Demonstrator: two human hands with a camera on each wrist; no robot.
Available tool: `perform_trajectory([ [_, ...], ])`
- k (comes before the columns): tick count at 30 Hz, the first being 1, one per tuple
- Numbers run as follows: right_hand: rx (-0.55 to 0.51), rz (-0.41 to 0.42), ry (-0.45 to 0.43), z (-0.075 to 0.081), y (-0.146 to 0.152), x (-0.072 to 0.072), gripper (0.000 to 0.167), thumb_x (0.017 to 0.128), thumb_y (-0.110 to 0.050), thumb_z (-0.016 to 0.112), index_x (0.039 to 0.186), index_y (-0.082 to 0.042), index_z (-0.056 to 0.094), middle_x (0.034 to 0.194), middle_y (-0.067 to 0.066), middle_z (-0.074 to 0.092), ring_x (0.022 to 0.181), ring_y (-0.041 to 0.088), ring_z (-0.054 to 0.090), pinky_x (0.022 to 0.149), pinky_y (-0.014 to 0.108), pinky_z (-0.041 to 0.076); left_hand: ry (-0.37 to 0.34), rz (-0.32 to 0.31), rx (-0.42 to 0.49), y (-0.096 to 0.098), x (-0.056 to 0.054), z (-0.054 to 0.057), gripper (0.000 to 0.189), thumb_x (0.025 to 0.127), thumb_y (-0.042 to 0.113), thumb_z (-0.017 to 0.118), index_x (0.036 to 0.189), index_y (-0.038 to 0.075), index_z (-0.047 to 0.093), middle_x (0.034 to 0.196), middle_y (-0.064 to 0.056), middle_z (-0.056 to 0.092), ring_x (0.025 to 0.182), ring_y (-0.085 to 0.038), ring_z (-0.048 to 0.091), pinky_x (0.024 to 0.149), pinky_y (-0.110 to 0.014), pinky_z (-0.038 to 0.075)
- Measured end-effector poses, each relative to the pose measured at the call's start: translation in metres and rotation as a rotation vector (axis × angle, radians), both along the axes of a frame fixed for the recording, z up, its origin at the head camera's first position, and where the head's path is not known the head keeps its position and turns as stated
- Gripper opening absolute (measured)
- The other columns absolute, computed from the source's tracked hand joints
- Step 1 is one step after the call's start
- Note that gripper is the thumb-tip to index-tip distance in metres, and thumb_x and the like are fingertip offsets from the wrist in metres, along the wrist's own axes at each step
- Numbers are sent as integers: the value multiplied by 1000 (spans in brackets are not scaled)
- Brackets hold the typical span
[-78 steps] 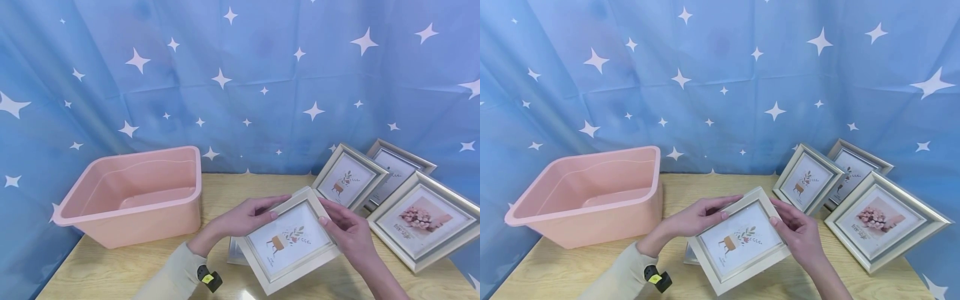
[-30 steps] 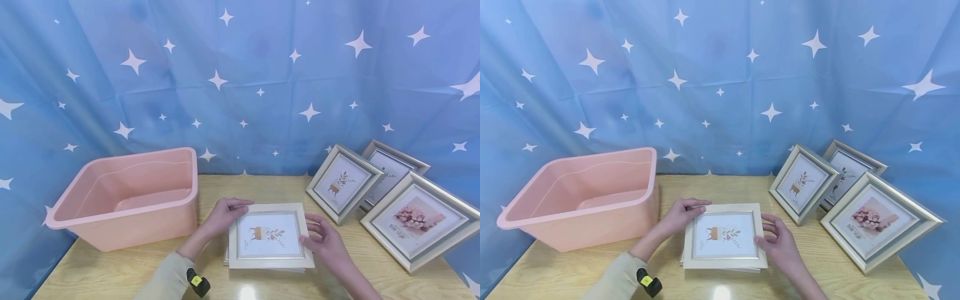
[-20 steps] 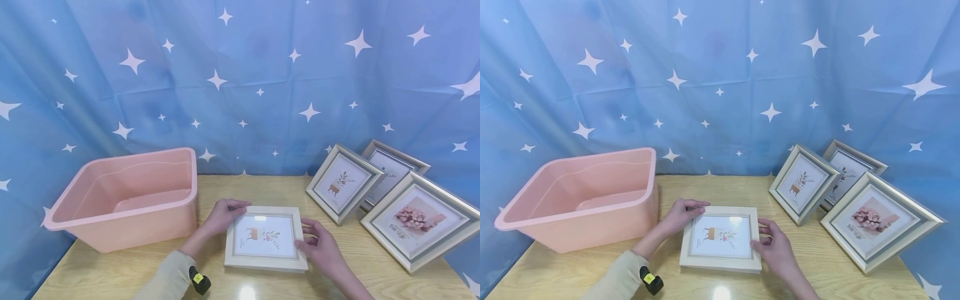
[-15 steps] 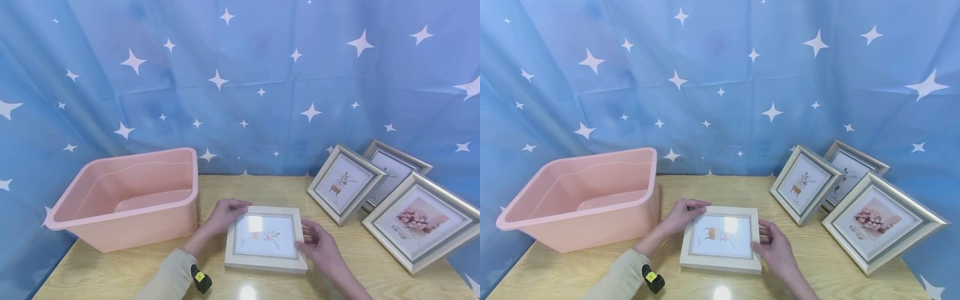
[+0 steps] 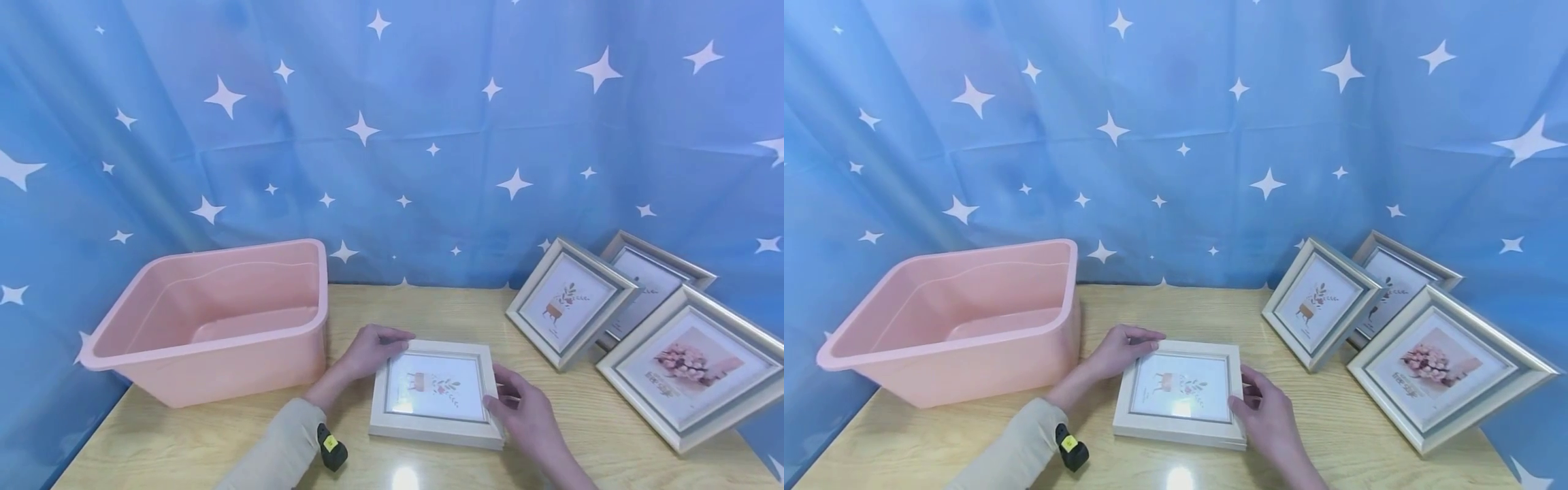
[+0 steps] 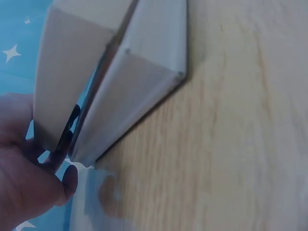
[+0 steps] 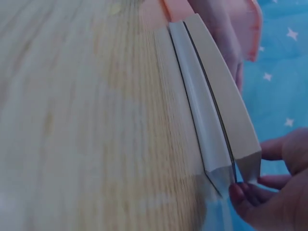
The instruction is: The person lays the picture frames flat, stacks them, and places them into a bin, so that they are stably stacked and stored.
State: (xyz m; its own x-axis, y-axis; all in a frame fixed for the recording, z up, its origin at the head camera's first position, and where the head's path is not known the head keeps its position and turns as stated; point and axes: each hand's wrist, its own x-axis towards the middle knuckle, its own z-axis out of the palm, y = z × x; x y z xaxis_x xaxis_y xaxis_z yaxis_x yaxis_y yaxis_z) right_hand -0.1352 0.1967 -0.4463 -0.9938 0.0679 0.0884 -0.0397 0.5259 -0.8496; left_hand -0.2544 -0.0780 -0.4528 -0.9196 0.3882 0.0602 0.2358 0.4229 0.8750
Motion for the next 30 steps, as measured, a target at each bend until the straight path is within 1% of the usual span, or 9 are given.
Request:
perform_trajectory([
  [4,23,-20,1,1,-2,0,55,88,1,74,138,11,55,117,24,69,109,36,66,92,41,57,1,-1,12,-1,-2,-4,25,100,19,68,123,14,76,125,-6,72,127,-30,60,109,-51,43],
  [7,33,-23,0,1,-3,0,54,88,0,75,138,10,56,118,24,69,109,35,66,92,41,57,-7,20,22,-1,-2,-7,25,100,20,69,123,15,76,125,-5,72,127,-29,60,109,-50,44],
  [15,46,-22,-5,-1,-1,0,53,89,-1,75,137,10,57,119,25,68,110,36,66,92,40,57,8,59,33,1,-1,-15,21,98,21,71,117,16,79,120,-2,74,121,-26,64,105,-46,48],
  [19,53,-10,0,-1,1,0,52,89,0,75,137,11,57,119,27,68,109,37,67,91,40,57,3,72,26,2,-1,-15,21,97,21,73,116,17,79,119,-2,74,119,-25,64,104,-45,49],
  [23,61,-1,14,0,5,-1,50,88,1,75,134,12,58,118,29,68,107,38,68,90,41,58,-7,66,44,3,-4,-13,21,96,20,74,115,14,79,116,-3,75,114,-23,67,99,-42,52],
  [27,70,55,-12,3,13,-5,52,88,-4,77,135,10,58,119,27,68,105,37,69,86,41,59,-20,64,75,2,-5,-13,20,95,16,75,114,11,79,114,-5,75,111,-23,68,97,-39,54],
  [29,70,107,-15,9,20,-7,54,89,-7,78,136,9,57,122,28,66,104,36,69,83,40,60,-14,61,79,1,-5,-14,20,95,16,75,113,10,79,115,-6,75,112,-23,68,97,-39,54],
  [30,74,142,-2,13,26,-9,55,89,-7,78,137,8,56,125,29,65,104,36,69,82,38,61,-15,61,81,0,-5,-14,20,95,16,75,114,10,79,115,-6,75,112,-23,68,97,-38,54],
])
